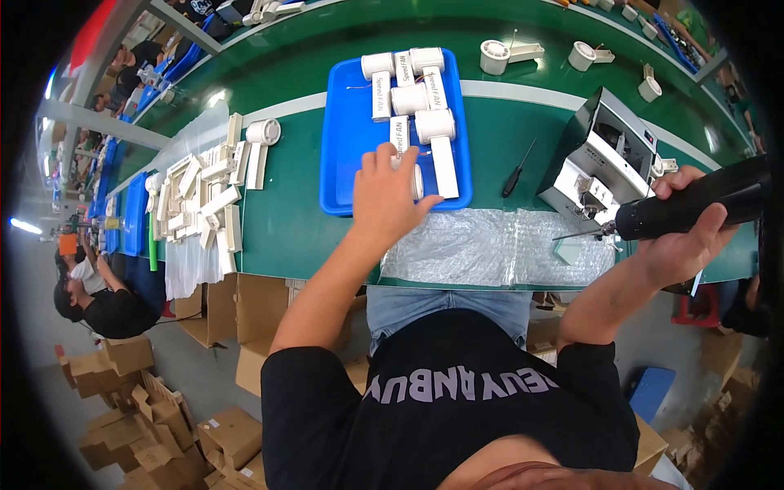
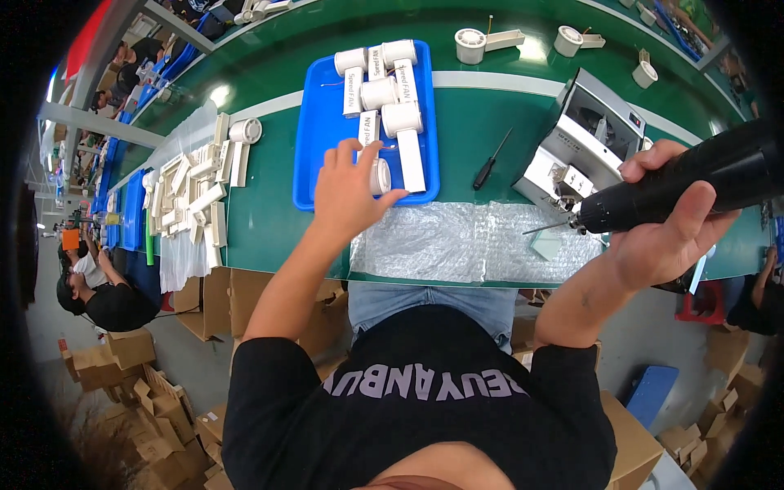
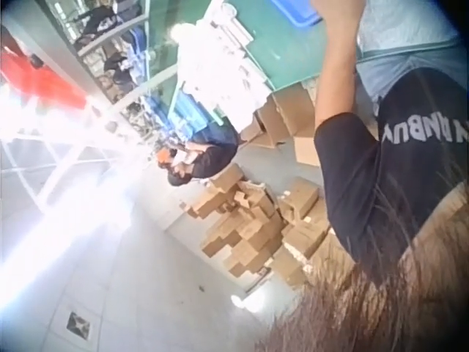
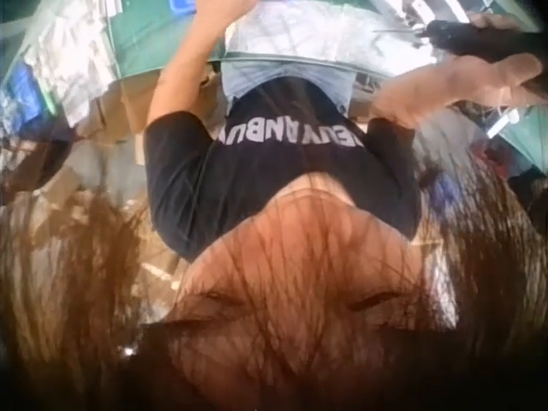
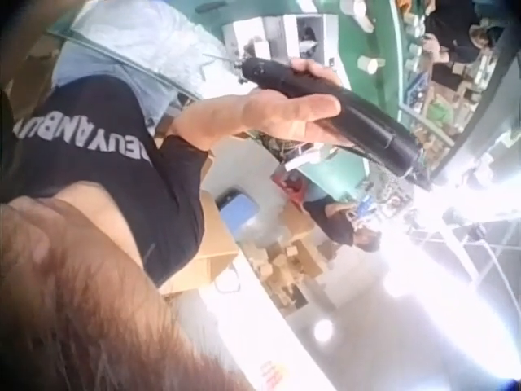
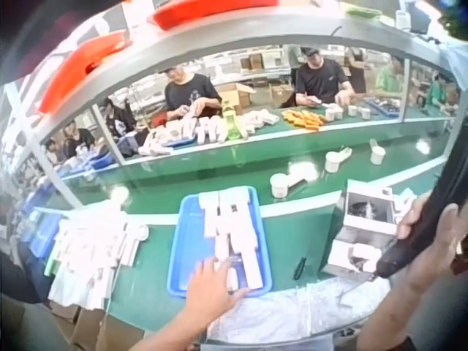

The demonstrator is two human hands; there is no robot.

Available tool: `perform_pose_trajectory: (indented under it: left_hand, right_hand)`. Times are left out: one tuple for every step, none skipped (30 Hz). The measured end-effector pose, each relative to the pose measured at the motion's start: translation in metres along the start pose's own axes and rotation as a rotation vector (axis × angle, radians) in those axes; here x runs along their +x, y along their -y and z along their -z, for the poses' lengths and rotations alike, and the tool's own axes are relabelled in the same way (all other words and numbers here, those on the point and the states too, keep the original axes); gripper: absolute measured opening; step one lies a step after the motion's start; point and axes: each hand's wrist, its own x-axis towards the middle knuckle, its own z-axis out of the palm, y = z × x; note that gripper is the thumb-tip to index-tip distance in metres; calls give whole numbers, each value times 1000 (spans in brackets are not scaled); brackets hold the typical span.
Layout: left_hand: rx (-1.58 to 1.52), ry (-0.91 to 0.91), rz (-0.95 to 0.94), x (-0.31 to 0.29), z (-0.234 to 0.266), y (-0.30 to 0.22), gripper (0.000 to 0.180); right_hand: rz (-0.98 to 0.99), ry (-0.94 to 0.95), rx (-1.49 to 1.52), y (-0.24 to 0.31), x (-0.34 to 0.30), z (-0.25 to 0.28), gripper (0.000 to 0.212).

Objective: Use an electric screwdriver to assemble plastic components on an electronics production line.

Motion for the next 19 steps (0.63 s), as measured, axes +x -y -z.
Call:
perform_pose_trajectory:
  left_hand:
    - [-7,-2,-10,-1,-1,4,58]
    - [-29,16,12,-6,3,15,57]
    - [-48,36,34,-11,7,26,57]
    - [-79,19,50,-17,10,39,51]
    - [-74,20,52,-21,12,48,51]
    - [-201,18,123,-25,13,54,48]
    - [-318,7,197,-28,17,63,46]
    - [-319,2,200,-28,17,68,43]
    - [-308,-4,207,-26,16,73,43]
    - [-320,49,288,-21,16,73,45]
    - [-334,103,367,-18,17,70,48]
    - [-223,124,409,-18,17,63,56]
    - [-227,122,403,-14,15,59,56]
    - [-37,137,374,-10,12,56,59]
    - [150,149,338,-5,8,52,62]
    - [193,29,255,-4,3,57,68]
    - [110,100,294,0,2,64,71]
    - [32,178,330,5,6,77,74]
    - [-1,192,272,19,-8,61,74]
  right_hand:
    - [3,-36,-77,3,0,0,48]
    - [5,-38,-79,6,0,-1,48]
    - [-34,8,-70,9,1,-1,46]
    - [-75,56,-59,12,2,-1,45]
    - [-78,55,-55,14,5,2,45]
    - [-127,56,-42,14,8,8,45]
    - [-174,58,-17,11,10,11,45]
    - [-179,36,35,9,12,16,45]
    - [-134,15,0,9,11,16,43]
    - [-124,7,16,7,10,18,42]
    - [-114,-1,29,5,9,20,42]
    - [-111,3,36,3,9,20,42]
    - [-106,30,68,3,9,22,42]
    - [-100,55,95,4,9,24,42]
    - [-92,48,80,5,8,24,42]
    - [-45,44,60,6,7,21,45]
    - [6,34,21,8,7,19,47]
    - [75,51,-27,6,9,16,56]
    - [72,23,-32,8,7,11,55]
